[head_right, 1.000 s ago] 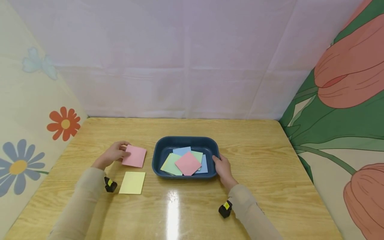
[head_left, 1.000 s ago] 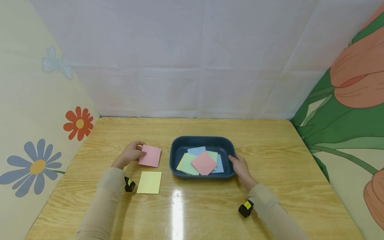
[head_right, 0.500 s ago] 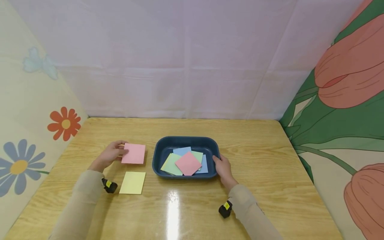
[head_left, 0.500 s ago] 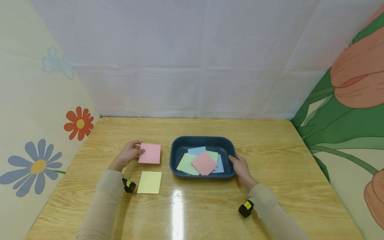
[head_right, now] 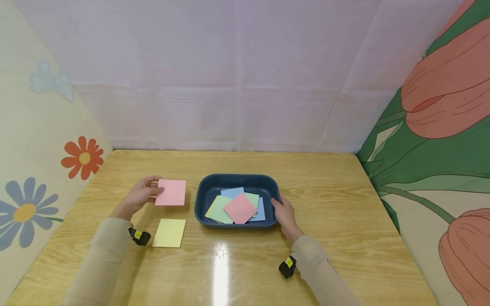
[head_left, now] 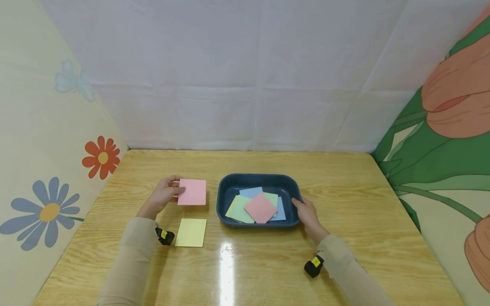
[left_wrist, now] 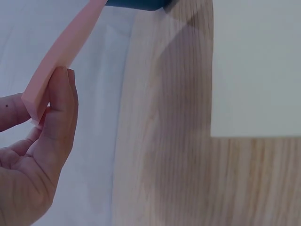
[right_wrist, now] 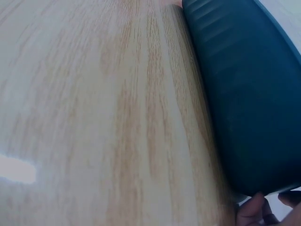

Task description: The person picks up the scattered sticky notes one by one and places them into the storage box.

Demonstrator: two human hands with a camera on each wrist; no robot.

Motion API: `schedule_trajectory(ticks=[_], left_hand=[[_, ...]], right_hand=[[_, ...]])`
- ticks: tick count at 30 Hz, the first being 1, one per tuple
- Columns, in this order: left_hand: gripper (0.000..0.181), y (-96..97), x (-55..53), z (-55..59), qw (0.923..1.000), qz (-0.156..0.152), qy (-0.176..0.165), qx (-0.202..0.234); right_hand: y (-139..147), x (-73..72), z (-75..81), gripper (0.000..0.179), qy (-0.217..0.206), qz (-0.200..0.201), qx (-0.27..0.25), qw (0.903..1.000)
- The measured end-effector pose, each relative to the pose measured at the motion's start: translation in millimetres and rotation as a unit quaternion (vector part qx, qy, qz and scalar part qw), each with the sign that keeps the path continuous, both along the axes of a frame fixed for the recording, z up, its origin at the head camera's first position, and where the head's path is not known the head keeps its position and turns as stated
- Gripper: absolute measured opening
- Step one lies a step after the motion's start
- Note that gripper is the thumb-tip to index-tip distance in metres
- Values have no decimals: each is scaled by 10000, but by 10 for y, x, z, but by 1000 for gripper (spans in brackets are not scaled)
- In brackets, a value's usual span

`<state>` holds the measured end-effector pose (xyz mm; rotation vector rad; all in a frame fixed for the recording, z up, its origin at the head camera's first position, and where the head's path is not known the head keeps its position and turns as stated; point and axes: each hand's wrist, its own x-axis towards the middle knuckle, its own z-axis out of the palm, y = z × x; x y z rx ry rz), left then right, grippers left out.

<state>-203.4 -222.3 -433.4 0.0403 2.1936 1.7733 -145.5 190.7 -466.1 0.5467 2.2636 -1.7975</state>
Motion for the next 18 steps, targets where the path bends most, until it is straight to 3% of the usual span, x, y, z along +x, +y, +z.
schedule_trajectory(ticks=[18], left_hand=[[29, 305, -5, 67, 9986, 80, 90, 513]], right_hand=[[2, -14, -6, 51, -51, -10, -33, 10000]])
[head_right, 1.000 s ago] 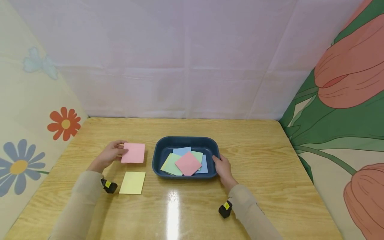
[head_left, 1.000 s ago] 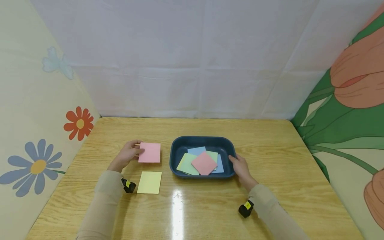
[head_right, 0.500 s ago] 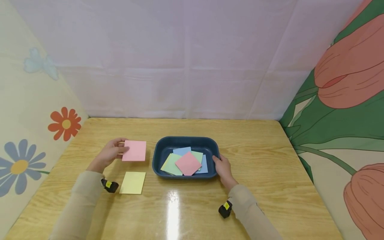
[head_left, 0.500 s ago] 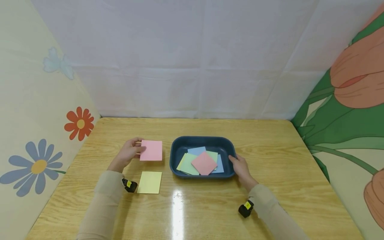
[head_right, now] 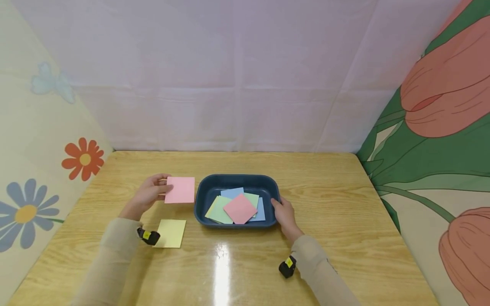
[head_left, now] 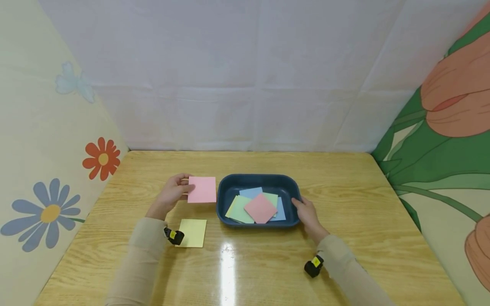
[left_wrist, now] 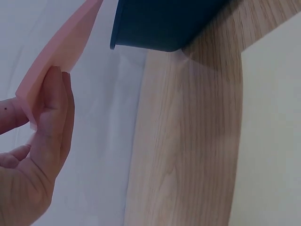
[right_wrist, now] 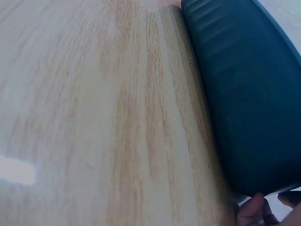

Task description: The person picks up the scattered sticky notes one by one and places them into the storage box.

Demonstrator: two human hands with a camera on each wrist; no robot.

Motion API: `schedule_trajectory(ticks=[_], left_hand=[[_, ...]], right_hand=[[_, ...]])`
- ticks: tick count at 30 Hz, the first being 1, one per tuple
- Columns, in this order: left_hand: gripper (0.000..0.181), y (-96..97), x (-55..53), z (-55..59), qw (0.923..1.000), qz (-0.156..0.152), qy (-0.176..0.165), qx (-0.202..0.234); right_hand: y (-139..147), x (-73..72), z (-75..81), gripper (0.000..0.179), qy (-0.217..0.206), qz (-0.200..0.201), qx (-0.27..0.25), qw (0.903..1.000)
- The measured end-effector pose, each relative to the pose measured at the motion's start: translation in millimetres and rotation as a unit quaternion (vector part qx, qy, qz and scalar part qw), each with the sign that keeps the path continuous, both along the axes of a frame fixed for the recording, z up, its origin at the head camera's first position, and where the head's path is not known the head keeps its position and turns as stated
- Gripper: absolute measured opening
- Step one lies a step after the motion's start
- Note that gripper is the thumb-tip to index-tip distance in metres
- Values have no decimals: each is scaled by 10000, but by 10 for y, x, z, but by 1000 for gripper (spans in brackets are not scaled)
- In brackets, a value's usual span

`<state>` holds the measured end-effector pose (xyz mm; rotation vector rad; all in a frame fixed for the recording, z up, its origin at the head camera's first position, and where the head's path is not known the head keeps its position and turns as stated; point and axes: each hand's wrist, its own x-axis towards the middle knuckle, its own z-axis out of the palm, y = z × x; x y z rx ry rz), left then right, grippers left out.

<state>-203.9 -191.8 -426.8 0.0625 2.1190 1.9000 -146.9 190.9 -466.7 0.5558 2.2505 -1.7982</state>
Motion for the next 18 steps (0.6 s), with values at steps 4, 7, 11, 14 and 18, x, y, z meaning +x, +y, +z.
schedule_trajectory(ticks=[4, 7, 11, 14, 18], left_hand=[[29, 112, -5, 14, 9998, -151, 15, 127], [32, 199, -1, 53, 9993, -318, 21, 185], [35, 307, 7, 135, 9984, -542, 58, 168], [36, 374, 3, 190, 9976, -681, 121, 63], [34, 456, -8, 226, 9974, -693, 203, 17]], right_hand=[[3, 2, -7, 51, 4, -8, 15, 10000], [-1, 7, -8, 51, 40, -1, 6, 10000], [-3, 12, -6, 51, 92, 65, -4, 9999], [3, 7, -8, 52, 81, 78, -9, 9999], [9, -9, -17, 52, 57, 32, -25, 10000]])
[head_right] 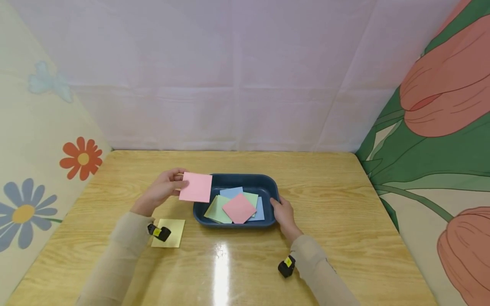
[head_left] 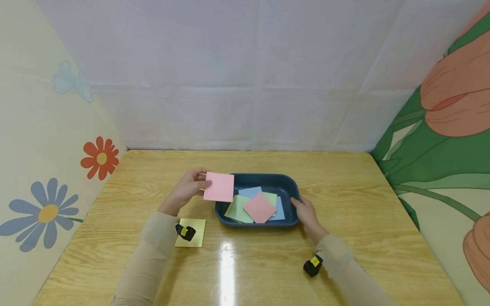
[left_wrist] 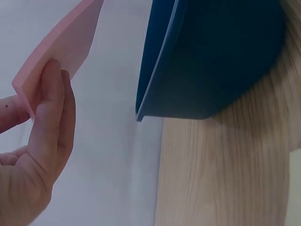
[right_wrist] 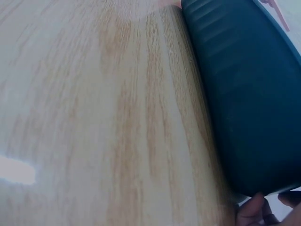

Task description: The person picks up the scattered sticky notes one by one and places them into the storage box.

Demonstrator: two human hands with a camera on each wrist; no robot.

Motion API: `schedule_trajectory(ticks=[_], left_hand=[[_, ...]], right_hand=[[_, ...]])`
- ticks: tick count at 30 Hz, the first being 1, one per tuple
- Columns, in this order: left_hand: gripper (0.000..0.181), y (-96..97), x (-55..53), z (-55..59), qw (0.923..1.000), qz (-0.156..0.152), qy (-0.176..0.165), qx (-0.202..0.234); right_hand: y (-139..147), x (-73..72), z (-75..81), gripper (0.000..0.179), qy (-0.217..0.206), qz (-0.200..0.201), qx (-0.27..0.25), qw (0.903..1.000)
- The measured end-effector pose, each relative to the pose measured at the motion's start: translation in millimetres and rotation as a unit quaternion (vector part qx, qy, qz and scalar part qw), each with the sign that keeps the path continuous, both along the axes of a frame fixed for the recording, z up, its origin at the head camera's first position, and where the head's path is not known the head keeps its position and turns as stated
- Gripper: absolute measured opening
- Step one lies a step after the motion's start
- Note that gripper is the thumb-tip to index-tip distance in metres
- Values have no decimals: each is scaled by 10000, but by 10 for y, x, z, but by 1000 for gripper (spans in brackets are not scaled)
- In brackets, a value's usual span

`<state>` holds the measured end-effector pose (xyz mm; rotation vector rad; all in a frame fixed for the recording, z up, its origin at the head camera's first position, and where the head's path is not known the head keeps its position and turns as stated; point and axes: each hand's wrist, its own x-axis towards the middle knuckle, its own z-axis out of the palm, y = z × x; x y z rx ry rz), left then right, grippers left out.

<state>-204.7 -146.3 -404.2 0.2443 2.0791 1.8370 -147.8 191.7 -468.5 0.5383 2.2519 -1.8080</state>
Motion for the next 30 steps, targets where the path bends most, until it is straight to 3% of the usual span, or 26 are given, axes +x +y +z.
schedule_trajectory(ticks=[17, 21, 30], left_hand=[[34, 487, -23, -35, 9994, 177, -172, 238], [38, 642, -40, -69, 9993, 51, -277, 245], [36, 899, -59, -59, 9995, -250, -168, 96]], right_hand=[[5, -11, -9, 51, -1, -28, 8, 10000], [6, -9, -8, 51, -18, -33, 8, 10000], [3, -10, -2, 50, 1, -3, 37, 10000]])
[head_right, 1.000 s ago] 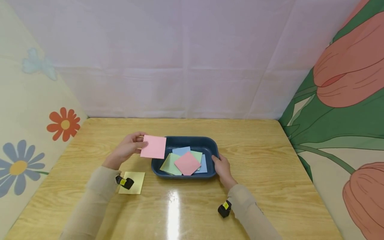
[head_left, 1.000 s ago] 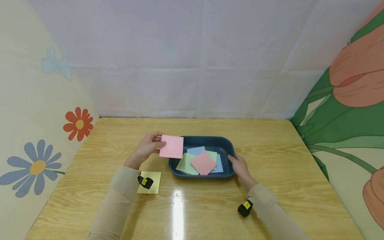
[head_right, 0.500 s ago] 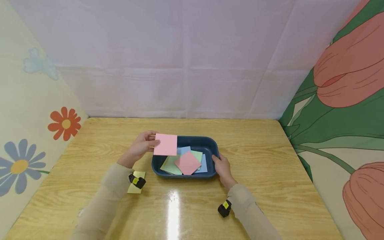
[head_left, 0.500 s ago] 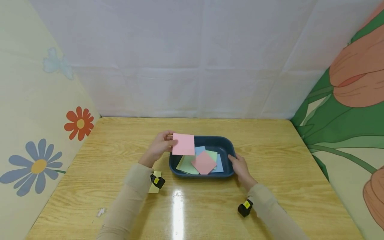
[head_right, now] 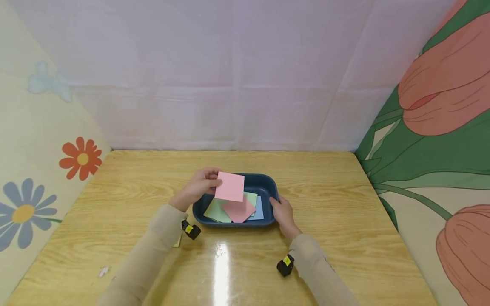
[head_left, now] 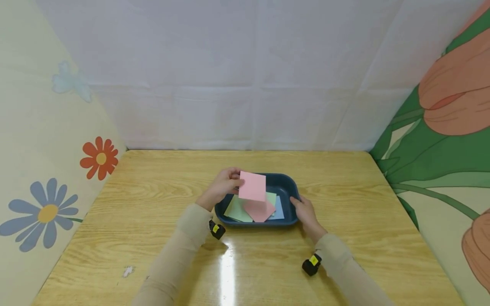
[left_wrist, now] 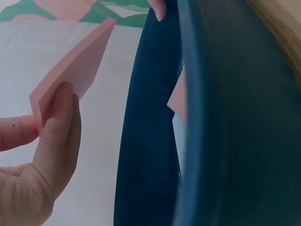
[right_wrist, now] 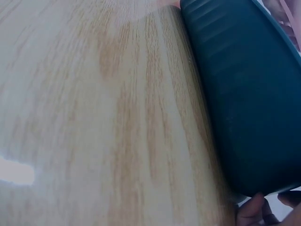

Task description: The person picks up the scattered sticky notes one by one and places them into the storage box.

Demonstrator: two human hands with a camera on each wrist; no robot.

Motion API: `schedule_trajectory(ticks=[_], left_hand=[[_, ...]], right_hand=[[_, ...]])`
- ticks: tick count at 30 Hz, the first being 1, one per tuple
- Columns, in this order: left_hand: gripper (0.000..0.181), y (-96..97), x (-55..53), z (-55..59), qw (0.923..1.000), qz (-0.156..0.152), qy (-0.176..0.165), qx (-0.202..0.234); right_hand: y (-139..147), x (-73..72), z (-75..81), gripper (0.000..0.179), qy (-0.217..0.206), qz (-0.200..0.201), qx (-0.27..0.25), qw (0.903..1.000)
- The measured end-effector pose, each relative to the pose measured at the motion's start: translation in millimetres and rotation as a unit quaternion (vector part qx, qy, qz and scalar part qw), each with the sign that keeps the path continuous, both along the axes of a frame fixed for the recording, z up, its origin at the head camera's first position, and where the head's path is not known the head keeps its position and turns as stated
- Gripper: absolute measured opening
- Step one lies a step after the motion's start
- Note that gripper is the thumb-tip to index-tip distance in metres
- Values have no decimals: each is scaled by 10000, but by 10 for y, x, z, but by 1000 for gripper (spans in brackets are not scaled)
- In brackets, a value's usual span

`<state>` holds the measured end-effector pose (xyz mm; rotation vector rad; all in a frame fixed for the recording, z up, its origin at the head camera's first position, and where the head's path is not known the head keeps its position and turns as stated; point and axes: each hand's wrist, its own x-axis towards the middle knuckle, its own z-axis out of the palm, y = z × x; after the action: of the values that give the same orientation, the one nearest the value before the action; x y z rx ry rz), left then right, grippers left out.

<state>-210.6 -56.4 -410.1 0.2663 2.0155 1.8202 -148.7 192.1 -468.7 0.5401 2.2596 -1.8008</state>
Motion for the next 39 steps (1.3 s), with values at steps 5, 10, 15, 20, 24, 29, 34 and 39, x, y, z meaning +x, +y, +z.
schedule_trajectory(ticks=[5, 10, 15, 20, 24, 29, 34, 39], left_hand=[[33, 119, 16, 25, 9998, -138, 5, -145], [38, 228, 40, 30, 9993, -98, -32, -346], [28, 343, 42, 4, 9989, -258, 30, -391], [37, 459, 48, -35, 9983, -268, 33, -516], [47, 546, 82, -50, 9959, -265, 97, -864], [53, 613, 101, -90, 9914, -340, 329, -1219], [70, 622, 100, -118, 9889, -513, 503, -1300], [72, 596, 108, -119, 9886, -597, 469, -1301]], right_hand=[[-4, -4, -8, 50, 8, -10, -21, 10000], [-12, 0, -25, 50, 49, -75, 29, 10000], [-9, 6, -50, 49, 186, -90, 137, 9997], [3, 6, -53, 49, 182, -58, 87, 9998], [15, 0, -50, 49, 153, -29, 27, 9999], [13, -9, -39, 49, 92, -17, 0, 10000], [-9, -3, -3, 50, 118, -48, -10, 9999], [-6, 2, -9, 48, 206, -81, 20, 9998]])
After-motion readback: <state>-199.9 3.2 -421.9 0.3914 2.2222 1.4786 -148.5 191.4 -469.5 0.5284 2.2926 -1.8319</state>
